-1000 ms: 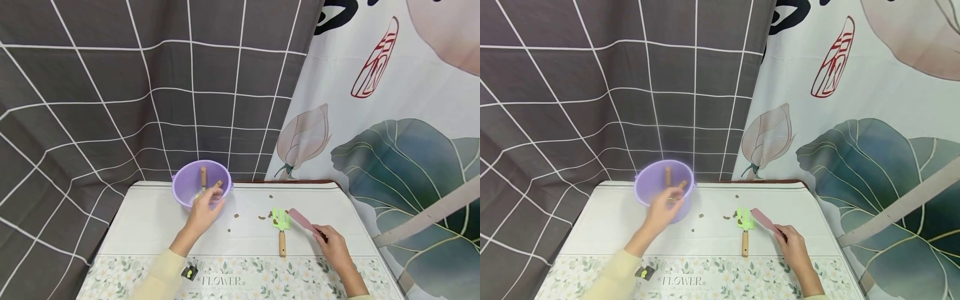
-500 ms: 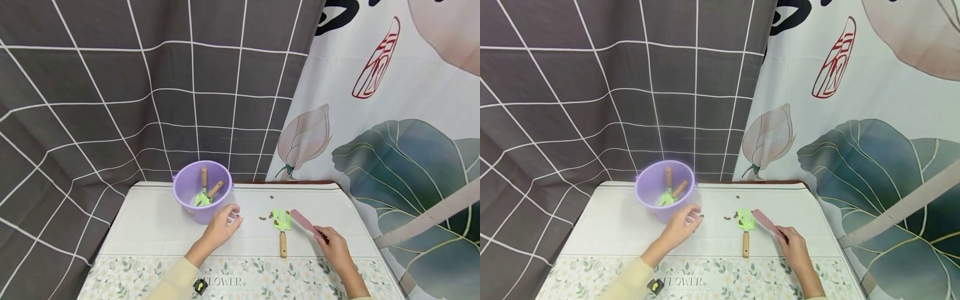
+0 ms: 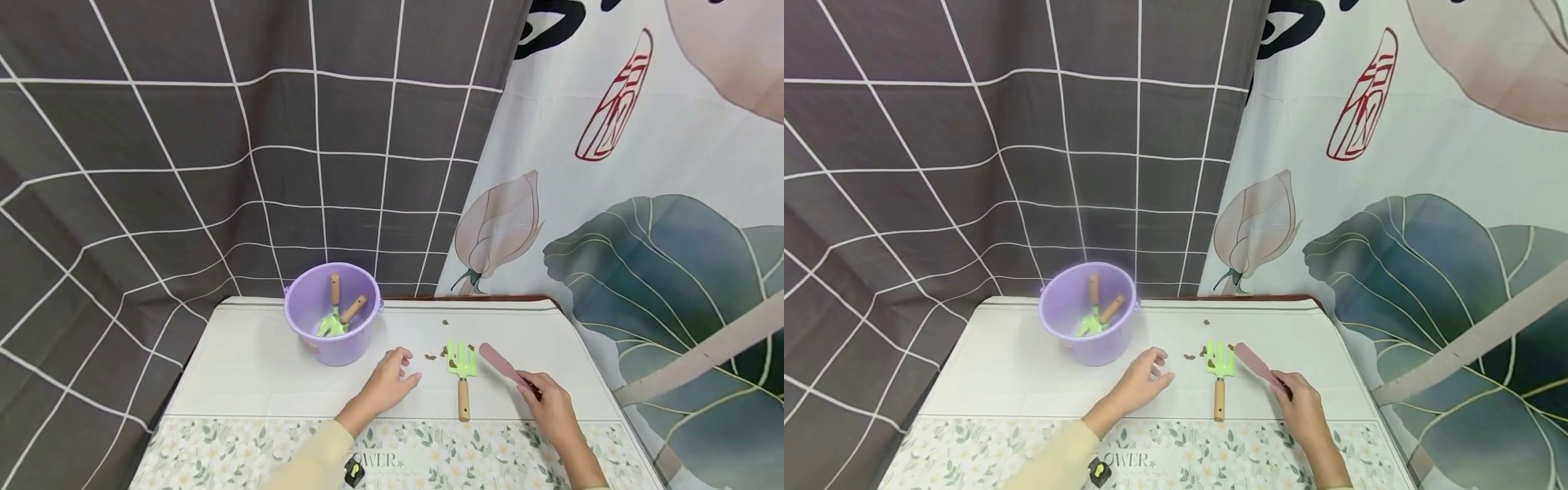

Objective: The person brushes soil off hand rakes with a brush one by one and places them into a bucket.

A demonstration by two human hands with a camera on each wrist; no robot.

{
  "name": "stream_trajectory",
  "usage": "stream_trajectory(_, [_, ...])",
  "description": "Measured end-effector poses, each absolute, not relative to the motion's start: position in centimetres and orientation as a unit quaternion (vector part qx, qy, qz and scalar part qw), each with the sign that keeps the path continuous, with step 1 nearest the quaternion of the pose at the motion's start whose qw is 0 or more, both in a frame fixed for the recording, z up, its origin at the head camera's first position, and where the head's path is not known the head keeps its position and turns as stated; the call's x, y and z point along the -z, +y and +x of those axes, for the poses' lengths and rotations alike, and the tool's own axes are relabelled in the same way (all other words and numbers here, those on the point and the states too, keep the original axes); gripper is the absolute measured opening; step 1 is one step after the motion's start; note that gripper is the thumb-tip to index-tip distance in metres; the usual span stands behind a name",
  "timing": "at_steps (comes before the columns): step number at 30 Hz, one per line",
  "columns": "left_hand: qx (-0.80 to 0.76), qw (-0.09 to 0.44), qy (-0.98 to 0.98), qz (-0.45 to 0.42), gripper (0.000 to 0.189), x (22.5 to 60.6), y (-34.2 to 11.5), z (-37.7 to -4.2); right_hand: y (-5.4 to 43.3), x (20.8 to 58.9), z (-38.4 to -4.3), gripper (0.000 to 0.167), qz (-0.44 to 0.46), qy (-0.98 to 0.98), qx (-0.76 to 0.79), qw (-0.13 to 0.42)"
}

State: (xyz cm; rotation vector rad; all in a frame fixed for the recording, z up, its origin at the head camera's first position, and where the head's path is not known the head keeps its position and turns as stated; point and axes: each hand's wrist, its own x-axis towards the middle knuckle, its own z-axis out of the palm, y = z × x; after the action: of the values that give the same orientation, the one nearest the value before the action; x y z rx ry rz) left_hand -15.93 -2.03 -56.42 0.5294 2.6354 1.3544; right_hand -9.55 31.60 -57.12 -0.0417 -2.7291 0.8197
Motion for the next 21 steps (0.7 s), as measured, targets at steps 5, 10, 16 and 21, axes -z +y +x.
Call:
stream_trajectory(5, [-0.435, 0.107, 0.878, 0.170, 0.047, 56.9, -0.2, -15.4, 31.6, 57.3, -9.6, 0.029, 0.001, -0.948, -0.276, 0.162])
stream_trajectory(10, [-0.422, 0.126, 0.882, 0.168, 0.047, 57.5, 1.2, -15.0, 31.6, 57.8, -9.6, 0.029, 0.005, -0.952, -0.260, 0.163])
stream_trajectory(16, [-0.437, 0.149, 0.874, 0.153, 0.046, 57.9, 2.5, -14.9, 31.6, 58.2, -9.6, 0.029, 0.013, -0.954, -0.242, 0.175])
stream_trajectory(21, [-0.467, 0.194, 0.851, 0.142, 0.048, 58.2, 3.7, -15.2, 31.7, 58.5, -9.6, 0.030, 0.016, -0.953, -0.236, 0.190])
